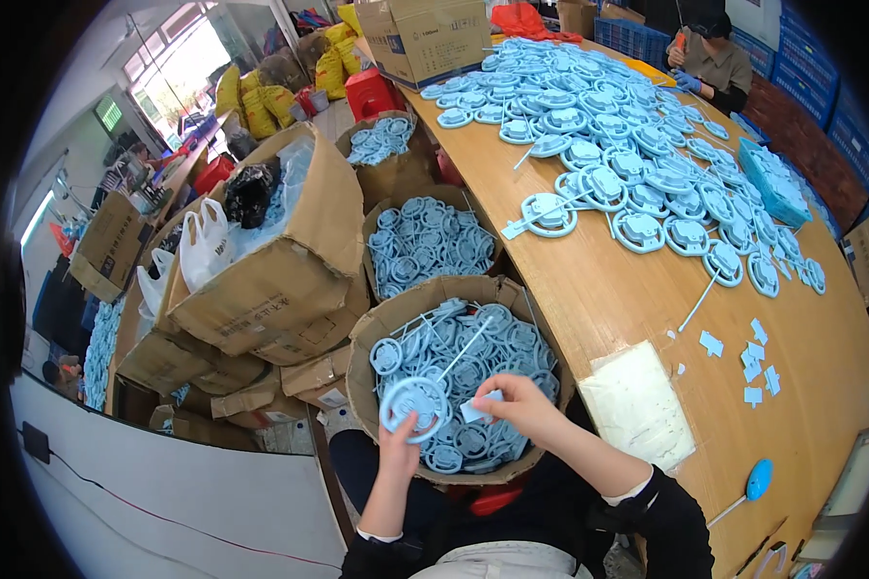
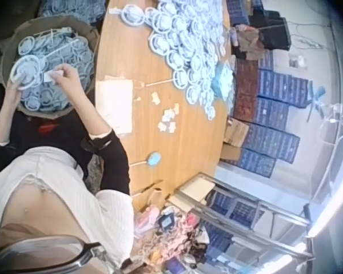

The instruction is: Fitting together light blue circular plastic components and attaching a white rod to each.

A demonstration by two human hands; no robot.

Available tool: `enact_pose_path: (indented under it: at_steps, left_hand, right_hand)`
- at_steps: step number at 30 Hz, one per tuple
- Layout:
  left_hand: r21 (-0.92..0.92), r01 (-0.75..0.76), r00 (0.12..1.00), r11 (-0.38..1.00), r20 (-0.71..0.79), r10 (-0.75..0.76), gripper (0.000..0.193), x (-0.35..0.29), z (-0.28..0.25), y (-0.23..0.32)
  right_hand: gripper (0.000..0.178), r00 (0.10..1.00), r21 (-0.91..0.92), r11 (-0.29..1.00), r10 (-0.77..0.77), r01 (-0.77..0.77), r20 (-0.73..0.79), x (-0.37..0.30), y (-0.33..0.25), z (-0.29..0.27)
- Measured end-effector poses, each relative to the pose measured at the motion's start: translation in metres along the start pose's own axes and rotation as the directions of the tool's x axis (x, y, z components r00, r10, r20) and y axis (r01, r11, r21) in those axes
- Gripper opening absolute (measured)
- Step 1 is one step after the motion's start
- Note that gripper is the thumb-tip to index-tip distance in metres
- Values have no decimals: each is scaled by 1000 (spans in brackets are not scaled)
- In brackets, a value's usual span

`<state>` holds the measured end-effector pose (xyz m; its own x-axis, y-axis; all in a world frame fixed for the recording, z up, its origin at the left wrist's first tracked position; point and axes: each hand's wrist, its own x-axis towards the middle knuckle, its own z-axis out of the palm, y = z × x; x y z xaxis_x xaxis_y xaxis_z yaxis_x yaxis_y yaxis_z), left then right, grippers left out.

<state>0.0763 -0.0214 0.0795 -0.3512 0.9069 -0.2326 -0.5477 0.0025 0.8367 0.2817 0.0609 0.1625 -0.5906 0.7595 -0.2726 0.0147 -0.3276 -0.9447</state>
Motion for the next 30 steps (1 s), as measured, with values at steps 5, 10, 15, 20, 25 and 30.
enact_pose_path:
  at_steps: [5,10,15,20,25,30]
  left_hand:
    - [714,-691,662,114,562,496,40,-21,23,14]
    - [588,-804,580,86,744,333,47,-29,42,17]
    - [579,-815,549,8,770,326,54,-38,67,27]
    - [314,-301,935,900,286,212,68,-29,69,25]
    - [217,-21,974,976,225,-30,47,-32,65,20]
    - [248,-208,963,946,224,153,50,-39,68,29]
  right_hand:
    - [7,967,349,918,113,-189,228,0,10,12]
    - [11,949,424,861,181,-280,260,2,19,4]
    - [12,987,379,912,124,-155,105,3,23,-2]
    - [15,990,284,957,22,-61,137,-3,10,0]
    - [11,998,237,970,-62,56,16,-10,-4,3]
    - [11,801,-317,780,-592,539,-94,-36,-63,7]
